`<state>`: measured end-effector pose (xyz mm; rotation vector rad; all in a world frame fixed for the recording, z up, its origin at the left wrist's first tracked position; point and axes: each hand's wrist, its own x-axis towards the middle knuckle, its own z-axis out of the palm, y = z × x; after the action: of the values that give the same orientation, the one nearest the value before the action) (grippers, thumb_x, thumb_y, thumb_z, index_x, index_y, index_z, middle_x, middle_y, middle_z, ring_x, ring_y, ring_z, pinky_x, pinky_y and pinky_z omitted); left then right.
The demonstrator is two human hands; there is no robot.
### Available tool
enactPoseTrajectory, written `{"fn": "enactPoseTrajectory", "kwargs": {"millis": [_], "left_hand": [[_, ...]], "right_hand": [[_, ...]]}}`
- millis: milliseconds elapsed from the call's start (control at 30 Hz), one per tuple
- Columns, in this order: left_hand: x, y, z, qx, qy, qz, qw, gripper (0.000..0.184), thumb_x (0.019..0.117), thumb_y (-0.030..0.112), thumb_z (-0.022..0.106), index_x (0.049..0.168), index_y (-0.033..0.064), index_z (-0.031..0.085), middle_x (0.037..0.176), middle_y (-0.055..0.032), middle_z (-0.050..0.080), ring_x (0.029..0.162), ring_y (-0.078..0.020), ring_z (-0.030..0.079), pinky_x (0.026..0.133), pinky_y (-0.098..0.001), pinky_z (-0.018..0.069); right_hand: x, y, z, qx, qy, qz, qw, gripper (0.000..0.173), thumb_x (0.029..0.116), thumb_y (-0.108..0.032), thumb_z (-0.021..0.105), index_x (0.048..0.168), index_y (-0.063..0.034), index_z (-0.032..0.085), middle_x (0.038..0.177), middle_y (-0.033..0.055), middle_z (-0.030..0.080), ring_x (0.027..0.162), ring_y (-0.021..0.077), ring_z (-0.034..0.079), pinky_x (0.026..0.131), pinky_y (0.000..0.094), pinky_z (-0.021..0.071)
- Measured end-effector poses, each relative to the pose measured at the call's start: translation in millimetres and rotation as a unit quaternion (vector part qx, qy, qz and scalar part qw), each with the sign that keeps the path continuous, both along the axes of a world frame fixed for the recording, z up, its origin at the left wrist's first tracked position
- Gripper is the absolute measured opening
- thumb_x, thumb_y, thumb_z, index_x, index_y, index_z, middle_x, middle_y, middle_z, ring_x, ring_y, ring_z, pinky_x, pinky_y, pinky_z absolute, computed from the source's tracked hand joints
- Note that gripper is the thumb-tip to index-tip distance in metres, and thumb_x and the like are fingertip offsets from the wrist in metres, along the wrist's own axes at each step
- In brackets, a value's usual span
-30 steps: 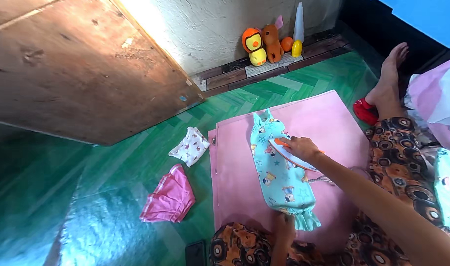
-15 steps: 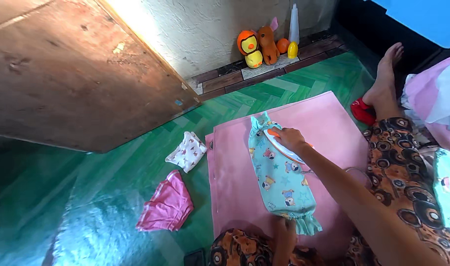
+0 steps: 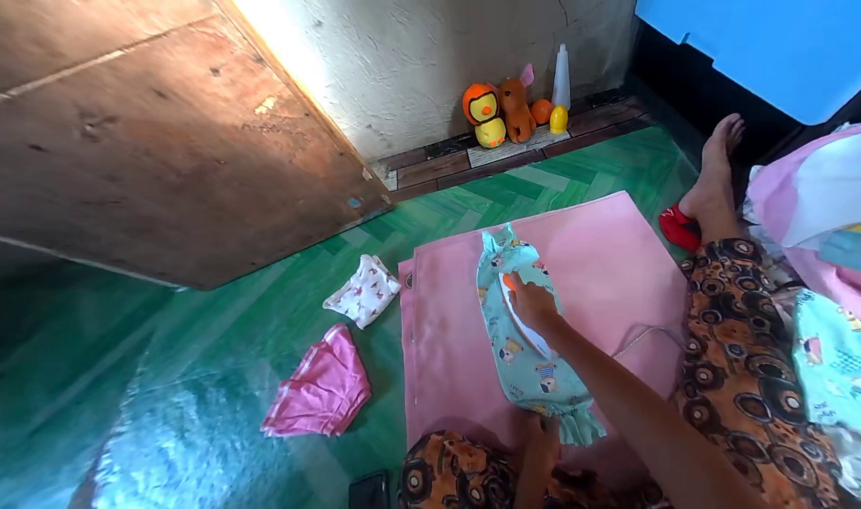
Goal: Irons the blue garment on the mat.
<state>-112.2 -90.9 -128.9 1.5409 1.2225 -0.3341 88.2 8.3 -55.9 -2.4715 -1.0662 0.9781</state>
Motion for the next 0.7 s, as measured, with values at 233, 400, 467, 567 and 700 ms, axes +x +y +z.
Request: {"fn": "enactPoseTrajectory", "kwargs": {"millis": [233, 400, 467, 567, 700], "left_hand": [[-1.3, -0.6, -0.5, 0.011, -0.013, -0.003, 1.000, 0.037, 0.1088, 0.024, 0.051, 0.114, -0.0099, 0.064, 0.091, -0.0194, 0.065, 0.076, -0.0235, 0.064, 0.076, -0.0395, 0.0551], [-1.9, -1.2, -1.3, 0.011, -0.031, -0.001, 0.999, 0.035, 0.1091, 0.022, 0.051, 0.110, -0.0110, 0.063, 0.085, -0.0165, 0.062, 0.070, -0.0204, 0.061, 0.072, -0.0373, 0.0538], [-1.5, -0.9, 0.5, 0.009, -0.029, -0.003, 1.000, 0.034, 0.1088, 0.021, 0.051, 0.108, -0.0108, 0.063, 0.082, -0.0146, 0.061, 0.068, -0.0186, 0.060, 0.070, -0.0354, 0.0532], [-0.5, -0.1, 4.3, 0.005, -0.018, -0.002, 1.000, 0.032, 0.1086, 0.020, 0.051, 0.108, -0.0104, 0.063, 0.083, -0.0152, 0.063, 0.069, -0.0192, 0.061, 0.071, -0.0356, 0.0540], [-0.7, -0.3, 3.7, 0.004, -0.023, -0.005, 1.000, 0.031, 0.1083, 0.017, 0.049, 0.110, -0.0101, 0.063, 0.085, -0.0165, 0.063, 0.072, -0.0204, 0.062, 0.073, -0.0369, 0.0544]], "right_hand": [[-31.9, -5.8, 5.1, -0.001, 0.027, 0.003, 1.000, 0.055, 0.1120, -0.028, 0.036, 0.165, -0.0194, 0.023, 0.132, 0.0234, 0.064, 0.122, 0.0401, 0.064, 0.100, 0.0546, 0.0516], [-53.7, -16.6, 5.4, 0.006, 0.031, 0.014, 0.999, 0.056, 0.1119, -0.028, 0.036, 0.166, -0.0211, 0.022, 0.132, 0.0243, 0.063, 0.121, 0.0409, 0.064, 0.099, 0.0546, 0.0512], [-62.9, -21.3, 3.0, 0.011, 0.032, 0.006, 0.999, 0.056, 0.1113, -0.028, 0.037, 0.166, -0.0223, 0.024, 0.130, 0.0242, 0.064, 0.119, 0.0411, 0.064, 0.098, 0.0547, 0.0518], [-72.8, -24.5, 3.0, -0.005, 0.024, 0.005, 1.000, 0.057, 0.1112, -0.028, 0.038, 0.166, -0.0240, 0.023, 0.131, 0.0240, 0.063, 0.116, 0.0410, 0.066, 0.096, 0.0543, 0.0527], [-76.9, -23.5, 4.1, -0.019, 0.016, -0.001, 1.000, 0.056, 0.1111, -0.028, 0.038, 0.165, -0.0240, 0.026, 0.135, 0.0245, 0.061, 0.116, 0.0412, 0.066, 0.095, 0.0541, 0.0537]]}}
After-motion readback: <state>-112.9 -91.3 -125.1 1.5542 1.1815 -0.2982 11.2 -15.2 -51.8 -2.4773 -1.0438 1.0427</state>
